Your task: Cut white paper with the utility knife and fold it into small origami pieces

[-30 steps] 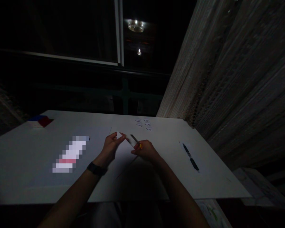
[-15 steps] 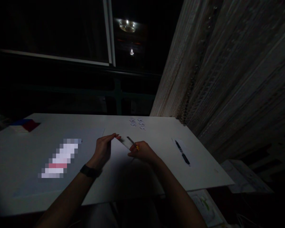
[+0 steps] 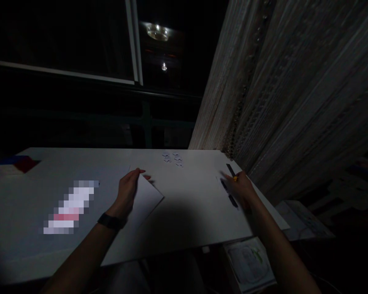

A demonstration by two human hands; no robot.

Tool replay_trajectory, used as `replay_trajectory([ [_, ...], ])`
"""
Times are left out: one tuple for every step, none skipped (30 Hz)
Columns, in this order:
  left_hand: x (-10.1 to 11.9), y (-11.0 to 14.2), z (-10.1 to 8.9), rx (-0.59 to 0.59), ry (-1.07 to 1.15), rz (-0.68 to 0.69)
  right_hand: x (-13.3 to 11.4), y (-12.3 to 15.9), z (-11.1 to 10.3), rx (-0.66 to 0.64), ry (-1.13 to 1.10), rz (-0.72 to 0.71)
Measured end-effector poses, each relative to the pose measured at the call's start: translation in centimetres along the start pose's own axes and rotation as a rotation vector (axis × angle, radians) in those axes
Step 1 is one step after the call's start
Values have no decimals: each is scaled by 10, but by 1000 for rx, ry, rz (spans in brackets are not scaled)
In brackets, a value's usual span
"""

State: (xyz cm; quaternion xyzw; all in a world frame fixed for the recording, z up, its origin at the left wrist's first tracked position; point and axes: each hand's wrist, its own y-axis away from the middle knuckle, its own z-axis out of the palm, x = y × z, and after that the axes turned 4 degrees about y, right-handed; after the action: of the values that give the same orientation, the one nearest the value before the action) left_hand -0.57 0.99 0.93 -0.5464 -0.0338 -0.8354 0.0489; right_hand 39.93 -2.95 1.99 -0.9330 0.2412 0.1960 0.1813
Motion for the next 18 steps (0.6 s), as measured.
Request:
replay_trajectory([
  [0, 0, 0, -2, 0, -2, 7, -2, 4, -14, 37, 6],
  [0, 0, -1, -5, 1, -1, 12, -2, 7, -30, 66, 11],
  [0, 0, -1, -7, 1, 1, 15, -2, 11, -42, 94, 15],
  [-1, 0, -1, -13, 1, 3, 17, -2, 14, -45, 115, 16],
  [-1, 1, -1, -17, 0, 4, 18, -2, 15, -49, 135, 16],
  [-1, 1, -1, -20, 0, 3, 18, -2, 17, -51, 154, 16],
  [-1, 1, -1, -22, 0, -1, 18, -2, 17, -54, 174, 16],
  [-1, 1, -1, -21, 1, -4, 17, -2, 17, -59, 193, 16],
  [-1, 1, -1, -19, -1, -6, 17, -2, 16, -61, 210, 17],
  [-1, 1, -1, -13, -5, -6, 16, -1, 15, -61, 227, 18],
  [-1, 1, -1, -6, -11, -6, 15, -1, 14, -57, 244, 16],
  [-1, 1, 0, -2, -21, -5, 14, -1, 13, -54, 262, 10],
  [-2, 0, 0, -2, -32, -4, 13, -1, 12, -52, 279, -1],
  [-2, 1, 0, -6, -45, -3, 12, -1, 11, -54, 295, -13],
  [-2, 1, 1, -14, -57, -1, 10, -1, 11, -57, 308, -23],
  [-2, 1, 1, -23, -66, 1, 8, -1, 11, -63, 317, -33],
  [-2, 2, 1, -32, -71, 2, 6, -1, 12, -64, 324, -44],
  [-2, 2, 2, -37, -71, 3, 3, -1, 13, -61, 330, -57],
])
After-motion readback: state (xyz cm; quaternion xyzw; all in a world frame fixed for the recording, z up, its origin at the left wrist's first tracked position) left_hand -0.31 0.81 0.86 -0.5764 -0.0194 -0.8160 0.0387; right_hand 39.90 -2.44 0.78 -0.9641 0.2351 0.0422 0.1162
